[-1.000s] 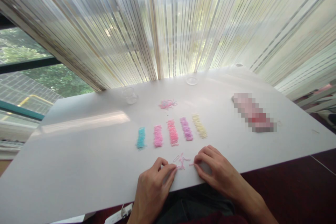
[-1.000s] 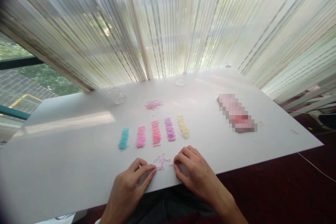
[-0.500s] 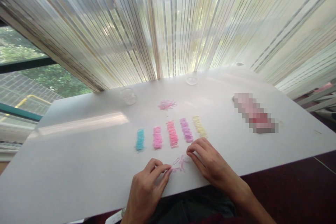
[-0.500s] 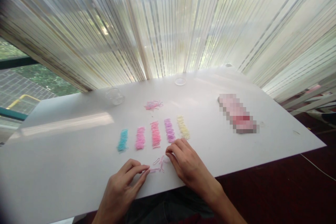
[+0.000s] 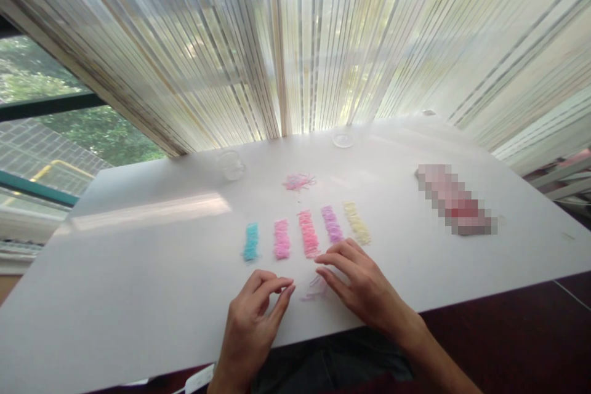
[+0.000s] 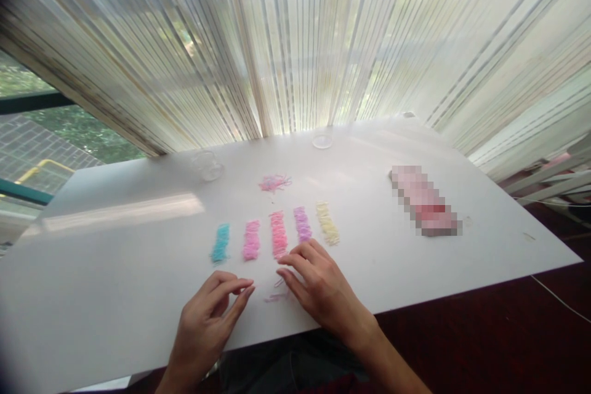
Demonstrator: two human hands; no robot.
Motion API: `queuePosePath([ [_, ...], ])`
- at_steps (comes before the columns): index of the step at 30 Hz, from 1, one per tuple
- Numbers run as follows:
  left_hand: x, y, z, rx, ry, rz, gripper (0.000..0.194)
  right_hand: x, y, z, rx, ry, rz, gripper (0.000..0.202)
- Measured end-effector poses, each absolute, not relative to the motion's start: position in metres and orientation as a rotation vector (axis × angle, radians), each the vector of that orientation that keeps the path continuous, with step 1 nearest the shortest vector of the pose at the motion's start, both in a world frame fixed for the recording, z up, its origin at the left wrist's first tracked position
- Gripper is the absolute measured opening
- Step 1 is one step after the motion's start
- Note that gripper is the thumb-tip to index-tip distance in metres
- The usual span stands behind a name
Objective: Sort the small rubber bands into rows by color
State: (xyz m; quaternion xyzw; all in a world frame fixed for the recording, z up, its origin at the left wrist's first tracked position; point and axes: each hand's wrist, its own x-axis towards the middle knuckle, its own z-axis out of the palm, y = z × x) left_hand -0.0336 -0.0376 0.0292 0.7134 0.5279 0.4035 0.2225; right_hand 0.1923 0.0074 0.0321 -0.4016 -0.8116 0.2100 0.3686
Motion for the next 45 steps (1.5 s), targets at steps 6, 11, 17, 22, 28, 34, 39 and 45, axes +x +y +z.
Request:
queuePosePath([
  [6,-0.029,-0.038,0.033,2.007,1.401,1.141,0.009,0.187,-0.004,0.039,-0.925,-2.042,0.684,0.008],
  [11,-0.027,-0.039,0.034,2.003,1.402,1.15,0.007,0.183,-0.004,0.038,-0.873,-2.0,0.68,0.005],
  [17,-0.027,-0.042,0.035,1.996,1.409,1.145,0.007,0.183,-0.005,0.039,-0.848,-1.967,0.667,0.007],
  [22,-0.03,-0.033,0.036,2.019,1.425,1.173,0.006,0.179,-0.005,0.034,-0.881,-1.941,0.667,0.008],
  [28,-0.044,-0.008,0.032,2.026,1.778,1.205,0.012,0.179,-0.004,0.026,-0.98,-1.874,0.688,0.01],
  [34,-0.047,-0.001,0.028,2.041,1.772,1.131,0.014,0.184,-0.007,0.023,-1.008,-1.853,0.707,0.01],
  [39,-0.047,-0.004,0.028,2.022,1.717,1.121,0.013,0.192,-0.01,0.021,-1.04,-1.856,0.717,0.01],
  [45,-0.046,-0.002,0.027,2.056,1.762,1.09,0.016,0.197,-0.01,0.022,-1.055,-1.872,0.72,0.011],
])
